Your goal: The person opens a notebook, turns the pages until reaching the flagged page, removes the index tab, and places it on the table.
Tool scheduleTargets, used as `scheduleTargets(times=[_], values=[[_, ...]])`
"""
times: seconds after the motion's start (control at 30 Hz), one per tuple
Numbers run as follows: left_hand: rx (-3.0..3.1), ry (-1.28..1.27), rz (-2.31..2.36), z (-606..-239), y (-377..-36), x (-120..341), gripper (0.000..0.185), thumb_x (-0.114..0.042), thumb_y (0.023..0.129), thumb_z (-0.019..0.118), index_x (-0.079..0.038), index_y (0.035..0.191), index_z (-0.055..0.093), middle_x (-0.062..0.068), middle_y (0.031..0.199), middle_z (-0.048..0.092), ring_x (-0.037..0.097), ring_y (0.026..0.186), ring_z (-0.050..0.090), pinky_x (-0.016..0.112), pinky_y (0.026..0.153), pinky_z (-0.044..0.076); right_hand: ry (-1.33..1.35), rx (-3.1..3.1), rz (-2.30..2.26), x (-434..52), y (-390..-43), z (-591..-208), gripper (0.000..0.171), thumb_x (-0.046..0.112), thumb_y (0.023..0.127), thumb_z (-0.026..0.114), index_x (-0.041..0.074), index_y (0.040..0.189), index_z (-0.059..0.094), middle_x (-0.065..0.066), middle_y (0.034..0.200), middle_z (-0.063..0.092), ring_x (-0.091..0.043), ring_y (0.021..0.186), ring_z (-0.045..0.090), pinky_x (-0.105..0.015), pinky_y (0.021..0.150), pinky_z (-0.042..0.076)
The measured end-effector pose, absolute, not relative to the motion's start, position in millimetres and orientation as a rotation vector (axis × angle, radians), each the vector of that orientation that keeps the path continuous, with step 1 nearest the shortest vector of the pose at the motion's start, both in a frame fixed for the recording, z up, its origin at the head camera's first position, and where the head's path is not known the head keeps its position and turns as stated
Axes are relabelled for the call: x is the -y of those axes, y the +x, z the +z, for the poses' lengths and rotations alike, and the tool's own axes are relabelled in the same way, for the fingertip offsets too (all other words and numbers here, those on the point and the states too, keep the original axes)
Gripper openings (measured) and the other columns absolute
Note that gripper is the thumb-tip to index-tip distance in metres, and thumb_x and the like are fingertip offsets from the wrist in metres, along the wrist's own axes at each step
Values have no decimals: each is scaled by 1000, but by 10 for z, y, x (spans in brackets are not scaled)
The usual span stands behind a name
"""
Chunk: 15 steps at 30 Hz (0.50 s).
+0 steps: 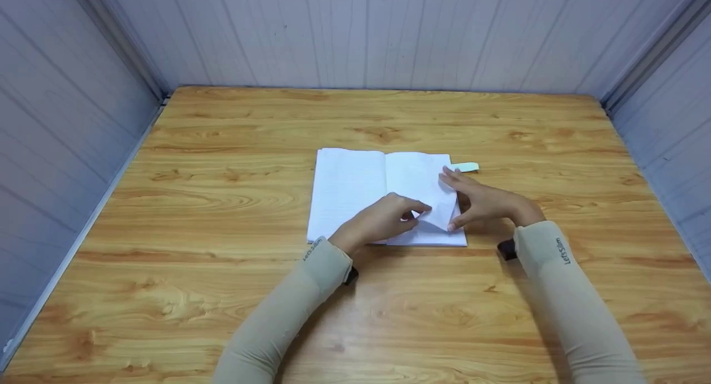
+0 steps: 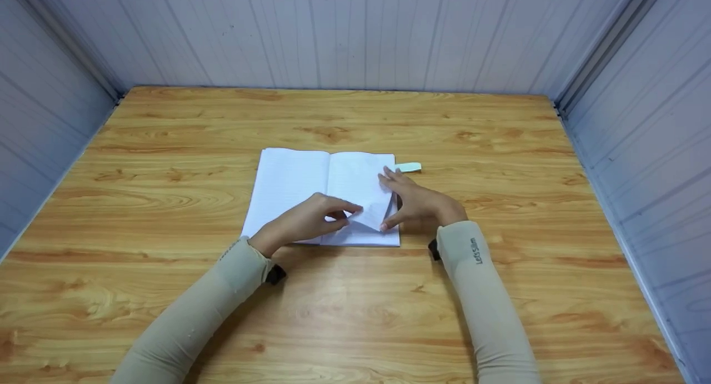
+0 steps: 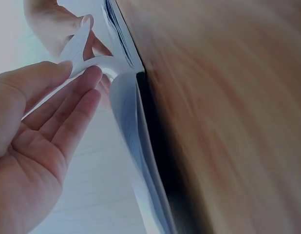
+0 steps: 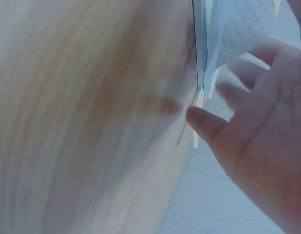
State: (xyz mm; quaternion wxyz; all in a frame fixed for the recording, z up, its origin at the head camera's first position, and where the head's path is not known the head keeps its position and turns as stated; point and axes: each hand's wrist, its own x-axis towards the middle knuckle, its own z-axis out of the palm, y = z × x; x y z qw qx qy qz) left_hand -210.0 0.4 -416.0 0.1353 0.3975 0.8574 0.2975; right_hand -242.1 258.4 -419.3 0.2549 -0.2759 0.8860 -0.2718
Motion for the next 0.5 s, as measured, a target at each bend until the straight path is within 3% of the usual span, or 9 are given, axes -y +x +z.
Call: scheduleTargets(times=[0.3,0.5], values=[[-2545,1067,1073,-4152,-2075,71,44,1,92,54,-7,135,55,12,122,66,17,94,67,26,85,54,-659,-2450,-837,-2624,-2435,-4200,123,37,77,80,8,153,-13,-12,159,-22,-33,147,-16,-58,118,1],[-2611,1012,1261,-4112,-2057,151,32,1,90,57,-1,122,59,15,98,67,20,85,66,33,79,56,-599,-2505,-872,-2642,-2434,-4202,126,37,77,80,13,152,-19,-11,159,-24,-32,147,-16,-57,118,2]])
